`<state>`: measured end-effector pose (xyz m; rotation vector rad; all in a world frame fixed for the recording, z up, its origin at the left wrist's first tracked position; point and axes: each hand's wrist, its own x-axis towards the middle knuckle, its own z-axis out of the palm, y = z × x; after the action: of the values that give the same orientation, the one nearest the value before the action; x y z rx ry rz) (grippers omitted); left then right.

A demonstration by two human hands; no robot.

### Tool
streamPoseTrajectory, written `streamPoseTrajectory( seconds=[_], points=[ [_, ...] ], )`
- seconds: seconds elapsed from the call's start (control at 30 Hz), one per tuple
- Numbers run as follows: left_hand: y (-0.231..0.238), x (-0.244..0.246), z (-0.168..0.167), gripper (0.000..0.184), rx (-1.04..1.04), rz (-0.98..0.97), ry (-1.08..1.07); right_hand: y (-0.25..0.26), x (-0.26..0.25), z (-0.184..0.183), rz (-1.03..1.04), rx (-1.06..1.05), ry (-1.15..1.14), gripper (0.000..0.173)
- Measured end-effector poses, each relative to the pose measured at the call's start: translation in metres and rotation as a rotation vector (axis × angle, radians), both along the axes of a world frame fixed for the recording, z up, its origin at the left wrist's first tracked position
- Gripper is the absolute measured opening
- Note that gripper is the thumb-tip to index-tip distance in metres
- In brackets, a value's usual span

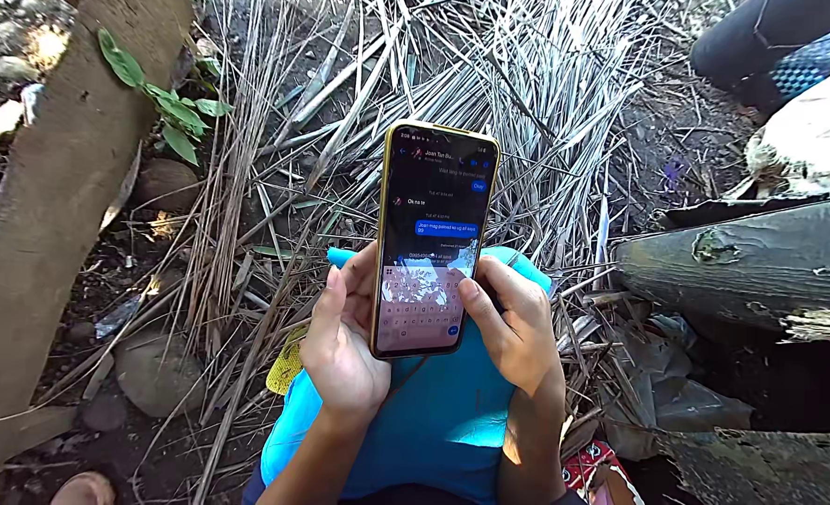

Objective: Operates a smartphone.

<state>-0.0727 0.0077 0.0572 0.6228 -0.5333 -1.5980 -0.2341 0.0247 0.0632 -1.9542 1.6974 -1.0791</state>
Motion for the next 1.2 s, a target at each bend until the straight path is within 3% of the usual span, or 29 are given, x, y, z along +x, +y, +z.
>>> streamPoseTrajectory(
  seconds=[0.27, 0.57, 1.2],
  points=[
    [0.0001, 0.0, 0.0014, 0.065, 0.0, 0.005, 0.001, 0.0011, -0.0012, -0.0011, 0.053, -0.015, -0.038, 0.035],
    [0.0011, 0.0009, 0.001, 0.065, -0.004, 0.006, 0.016, 0.0053, -0.0005, 0.0, 0.083, 0.024, 0.034, 0.058],
    [0.0017, 0.0013, 0.0007, 0.064, -0.01, 0.004, 0.017, 0.0047, -0.0011, 0.0012, 0.093, 0.039, 0.03, 0.051]
  ],
)
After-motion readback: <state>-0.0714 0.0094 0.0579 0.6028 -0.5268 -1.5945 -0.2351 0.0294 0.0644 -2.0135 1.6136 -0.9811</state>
